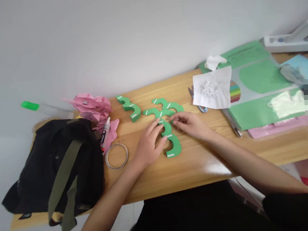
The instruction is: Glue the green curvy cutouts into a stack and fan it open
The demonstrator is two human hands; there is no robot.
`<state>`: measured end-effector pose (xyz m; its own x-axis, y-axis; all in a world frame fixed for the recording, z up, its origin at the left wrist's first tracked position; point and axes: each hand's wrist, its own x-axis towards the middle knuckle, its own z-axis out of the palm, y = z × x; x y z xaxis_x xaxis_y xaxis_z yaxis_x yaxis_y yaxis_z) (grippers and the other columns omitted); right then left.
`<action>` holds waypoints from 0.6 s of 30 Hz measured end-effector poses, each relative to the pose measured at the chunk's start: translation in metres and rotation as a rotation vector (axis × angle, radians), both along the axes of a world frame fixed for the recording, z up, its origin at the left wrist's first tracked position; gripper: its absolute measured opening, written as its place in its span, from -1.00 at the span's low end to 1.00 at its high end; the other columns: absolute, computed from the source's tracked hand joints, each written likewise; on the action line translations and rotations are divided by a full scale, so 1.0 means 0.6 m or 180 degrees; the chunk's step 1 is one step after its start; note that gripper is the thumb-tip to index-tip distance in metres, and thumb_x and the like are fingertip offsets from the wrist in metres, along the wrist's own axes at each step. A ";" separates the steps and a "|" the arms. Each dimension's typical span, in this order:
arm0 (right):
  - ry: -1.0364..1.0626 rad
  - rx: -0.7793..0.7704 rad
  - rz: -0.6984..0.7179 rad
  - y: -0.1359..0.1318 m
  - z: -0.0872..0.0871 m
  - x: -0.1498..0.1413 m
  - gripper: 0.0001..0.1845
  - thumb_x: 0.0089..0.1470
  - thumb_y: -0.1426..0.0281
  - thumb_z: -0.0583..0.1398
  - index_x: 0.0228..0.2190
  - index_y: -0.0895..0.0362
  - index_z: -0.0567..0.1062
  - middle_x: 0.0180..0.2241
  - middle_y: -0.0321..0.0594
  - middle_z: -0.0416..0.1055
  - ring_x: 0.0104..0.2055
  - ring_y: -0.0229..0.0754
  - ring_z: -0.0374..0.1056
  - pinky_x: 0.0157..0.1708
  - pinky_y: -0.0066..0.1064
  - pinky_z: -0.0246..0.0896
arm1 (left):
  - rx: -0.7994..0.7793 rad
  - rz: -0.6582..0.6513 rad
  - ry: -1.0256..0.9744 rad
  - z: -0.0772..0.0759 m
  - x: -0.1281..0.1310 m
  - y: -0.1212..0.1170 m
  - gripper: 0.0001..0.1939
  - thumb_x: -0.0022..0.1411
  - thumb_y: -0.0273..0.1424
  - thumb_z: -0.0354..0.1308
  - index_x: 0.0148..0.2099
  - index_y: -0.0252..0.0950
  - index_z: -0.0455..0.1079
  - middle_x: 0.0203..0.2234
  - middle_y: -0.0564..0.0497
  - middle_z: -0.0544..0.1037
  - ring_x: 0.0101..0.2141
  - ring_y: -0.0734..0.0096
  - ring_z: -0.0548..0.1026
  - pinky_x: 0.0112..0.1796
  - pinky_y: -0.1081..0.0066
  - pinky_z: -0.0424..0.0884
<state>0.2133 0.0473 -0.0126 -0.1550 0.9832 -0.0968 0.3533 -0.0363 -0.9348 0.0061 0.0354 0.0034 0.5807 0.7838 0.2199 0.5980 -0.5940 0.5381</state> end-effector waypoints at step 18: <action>0.0058 0.0128 -0.0045 -0.013 0.010 -0.003 -0.85 0.01 0.49 0.12 -0.39 0.20 0.50 -0.57 -0.35 0.37 -0.56 -0.38 0.16 -0.51 -0.51 0.08 | -0.0681 0.0909 -0.0098 0.038 0.010 -0.078 -0.55 0.22 -0.43 0.09 0.16 -0.19 0.16 -0.28 -0.01 0.48 -0.28 0.33 0.49 -0.21 0.23 0.48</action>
<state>0.2113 0.0398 -0.0067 -0.1426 0.9883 -0.0544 0.3359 -0.0033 -0.9419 0.0121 -0.0117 0.0260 0.3272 0.9438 0.0473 0.7052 -0.2772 0.6526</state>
